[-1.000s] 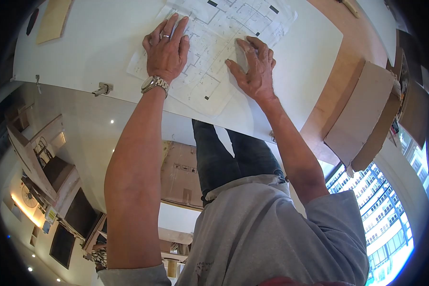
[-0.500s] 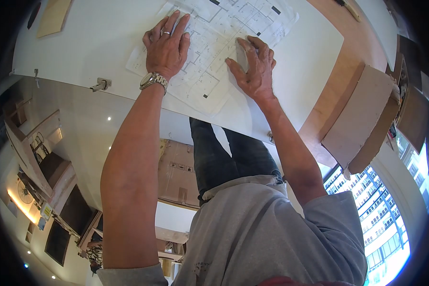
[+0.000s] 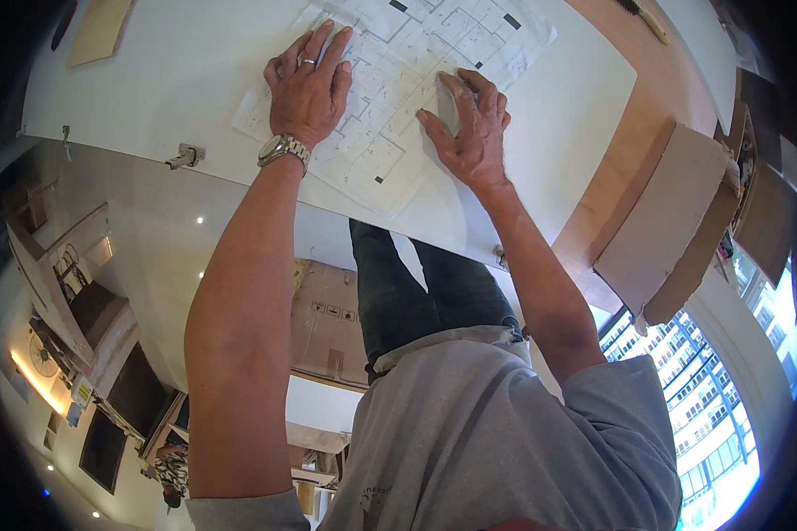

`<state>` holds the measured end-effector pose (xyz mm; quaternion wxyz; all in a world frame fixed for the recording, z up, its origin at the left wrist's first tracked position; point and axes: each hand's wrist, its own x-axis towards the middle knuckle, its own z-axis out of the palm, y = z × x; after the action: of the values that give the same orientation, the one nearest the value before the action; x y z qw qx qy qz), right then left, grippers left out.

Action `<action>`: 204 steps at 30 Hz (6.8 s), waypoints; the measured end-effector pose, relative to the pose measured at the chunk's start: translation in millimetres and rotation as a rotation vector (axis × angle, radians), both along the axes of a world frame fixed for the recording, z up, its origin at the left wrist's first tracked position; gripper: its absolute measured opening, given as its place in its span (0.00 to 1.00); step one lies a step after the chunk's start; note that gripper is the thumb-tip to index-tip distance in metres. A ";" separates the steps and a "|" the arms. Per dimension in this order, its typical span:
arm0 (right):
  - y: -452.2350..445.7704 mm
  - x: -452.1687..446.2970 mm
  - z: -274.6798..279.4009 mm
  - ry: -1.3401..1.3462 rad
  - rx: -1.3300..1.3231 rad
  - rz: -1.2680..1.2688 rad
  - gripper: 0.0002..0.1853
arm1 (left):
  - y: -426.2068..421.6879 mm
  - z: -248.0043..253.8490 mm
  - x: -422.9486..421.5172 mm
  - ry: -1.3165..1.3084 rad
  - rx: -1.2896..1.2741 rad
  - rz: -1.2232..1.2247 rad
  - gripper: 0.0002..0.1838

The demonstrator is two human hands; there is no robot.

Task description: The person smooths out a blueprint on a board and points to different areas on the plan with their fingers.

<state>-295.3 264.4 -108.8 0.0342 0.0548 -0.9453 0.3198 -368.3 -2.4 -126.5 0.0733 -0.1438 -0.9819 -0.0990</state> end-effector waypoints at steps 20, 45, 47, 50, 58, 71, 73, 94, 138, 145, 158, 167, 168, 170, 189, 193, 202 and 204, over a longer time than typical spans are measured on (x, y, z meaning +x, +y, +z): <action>-0.5 -0.9 2.7 0.008 0.002 -0.009 0.36 | -1.0 -3.1 -1.2 0.026 -0.004 -0.007 0.27; 96.5 -36.4 302.1 0.577 -0.846 0.343 0.16 | -2.5 -9.2 -2.1 0.053 0.005 -0.034 0.28; 98.9 -34.1 320.2 0.590 -0.817 0.404 0.16 | -3.0 -9.3 -2.6 0.079 0.013 -0.039 0.28; 99.9 -33.0 333.0 0.592 -0.787 0.441 0.16 | -3.2 -9.6 -3.0 0.086 0.009 -0.042 0.28; 103.8 -29.9 352.8 0.589 -0.701 0.491 0.16 | -3.0 -6.7 -3.2 0.064 -0.008 -0.032 0.28; 103.8 -30.9 374.4 0.550 -0.650 0.500 0.17 | -6.7 -12.3 -3.2 0.052 0.029 -0.032 0.28; 103.6 -33.6 375.0 0.523 -0.647 0.493 0.17 | -6.1 -11.8 2.7 0.028 0.019 -0.039 0.28; 99.6 -29.8 379.3 0.549 -0.622 0.497 0.18 | -5.9 -10.2 -3.6 0.072 0.034 -0.045 0.28; 108.2 -25.0 360.2 0.611 -0.638 0.423 0.20 | -3.0 -9.2 -2.2 0.054 0.006 -0.035 0.28; 94.0 -19.9 310.5 0.622 -0.747 0.302 0.20 | -2.8 -8.2 -2.5 0.062 0.018 -0.035 0.29; 87.4 -26.4 281.9 0.703 -0.845 0.301 0.21 | 2.8 0.3 -8.6 0.064 -0.001 -0.027 0.30; 100.8 -29.5 282.0 0.817 -0.839 0.307 0.21 | -0.7 6.8 3.0 0.015 0.017 -0.055 0.31; 103.7 -29.0 282.2 0.825 -0.840 0.313 0.21 | -2.2 8.1 4.0 0.019 0.008 -0.056 0.31; 109.6 -29.0 282.2 0.847 -0.837 0.326 0.21 | -1.4 3.8 -16.6 0.024 0.023 -0.061 0.31; 93.3 -34.5 271.3 0.719 -0.851 0.212 0.22 | -1.7 -2.8 7.0 0.005 0.006 -0.031 0.30; 91.9 -38.4 239.2 0.687 -0.802 0.083 0.22 | -0.3 -4.8 -1.9 0.031 0.018 -0.037 0.30; 84.5 -22.3 55.9 -0.059 -0.537 -0.460 0.20 | 0.8 -1.9 -1.1 -0.009 0.014 -0.023 0.30; 87.0 -16.7 27.2 -0.078 -0.486 -0.477 0.19 | 0.1 -2.0 -2.5 -0.013 0.011 -0.023 0.30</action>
<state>-312.1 351.4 -81.6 0.0840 -0.1897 -0.8283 0.5205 -370.9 -2.2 -128.5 0.0665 -0.1541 -0.9801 -0.1064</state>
